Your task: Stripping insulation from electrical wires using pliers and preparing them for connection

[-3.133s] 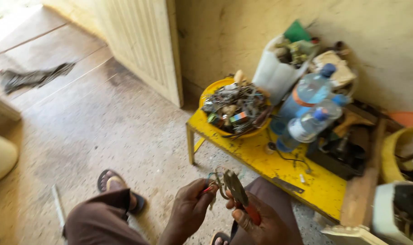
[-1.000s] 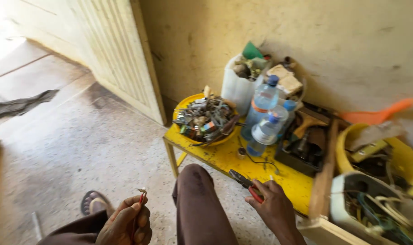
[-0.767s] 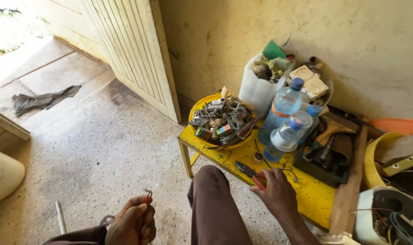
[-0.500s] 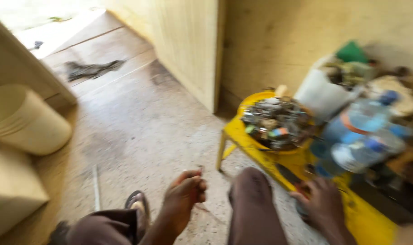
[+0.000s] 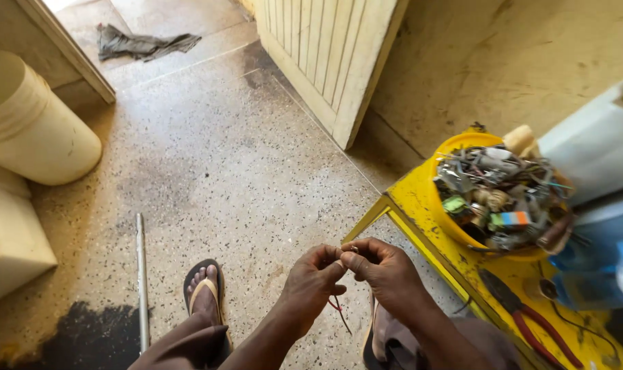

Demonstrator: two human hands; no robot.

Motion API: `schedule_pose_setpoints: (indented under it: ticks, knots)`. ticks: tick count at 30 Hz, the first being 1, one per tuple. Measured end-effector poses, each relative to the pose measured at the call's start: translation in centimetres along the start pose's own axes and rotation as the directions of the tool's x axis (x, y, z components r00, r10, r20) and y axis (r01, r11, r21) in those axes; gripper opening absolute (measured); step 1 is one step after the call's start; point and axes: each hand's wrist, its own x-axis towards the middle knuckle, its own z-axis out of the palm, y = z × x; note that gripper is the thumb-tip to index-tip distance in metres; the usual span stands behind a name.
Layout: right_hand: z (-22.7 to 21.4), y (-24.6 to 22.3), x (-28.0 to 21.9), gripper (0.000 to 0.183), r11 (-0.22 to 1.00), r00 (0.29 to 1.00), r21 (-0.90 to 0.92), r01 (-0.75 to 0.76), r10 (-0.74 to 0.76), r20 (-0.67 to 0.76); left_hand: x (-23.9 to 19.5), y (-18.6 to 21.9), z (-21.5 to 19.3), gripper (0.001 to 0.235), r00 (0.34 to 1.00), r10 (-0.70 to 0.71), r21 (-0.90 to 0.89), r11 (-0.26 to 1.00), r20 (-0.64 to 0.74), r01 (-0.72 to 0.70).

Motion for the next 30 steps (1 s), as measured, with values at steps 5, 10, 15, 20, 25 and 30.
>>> schedule_pose_setpoints:
  ticks: [5, 10, 15, 20, 25, 30]
  knots:
    - [0.5, 2.8, 3.7, 0.026, 0.976, 0.991, 0.200, -0.090, 0.068, 0.116, 1.5, 1.0, -1.6, 0.006, 0.998, 0.018, 0.052, 0.999, -0.065, -0.015]
    - [0.6, 4.6, 7.0, 0.027, 0.966, 0.979, 0.172, -0.190, 0.174, 0.107, 4.3, 0.3, -3.3, 0.008, 0.988, 0.039, 0.014, 0.999, -0.151, -0.037]
    - [0.9, 5.9, 7.8, 0.027, 0.974, 0.994, 0.211, -0.079, 0.061, 0.093, 5.4, 0.4, -2.2, 0.007, 0.983, -0.004, -0.106, 0.994, -0.181, -0.015]
    - [1.1, 3.9, 7.6, 0.016, 0.985, 0.993, 0.132, -0.109, 0.103, 0.053, 5.6, 0.9, -2.4, 0.008, 0.986, 0.069, 0.180, 0.983, -0.152, -0.041]
    - [1.5, 2.3, 7.0, 0.012, 0.985, 0.984, 0.002, -0.172, 0.172, 0.036, 6.4, -0.3, -2.8, 0.035, 0.934, 0.333, 0.435, 0.866, -0.130, -0.247]
    - [1.6, 3.5, 6.6, 0.009, 0.987, 0.994, -0.136, -0.082, 0.090, 0.056, 6.9, -0.6, -3.4, 0.016, 0.939, 0.329, 0.254, 0.921, -0.104, -0.295]
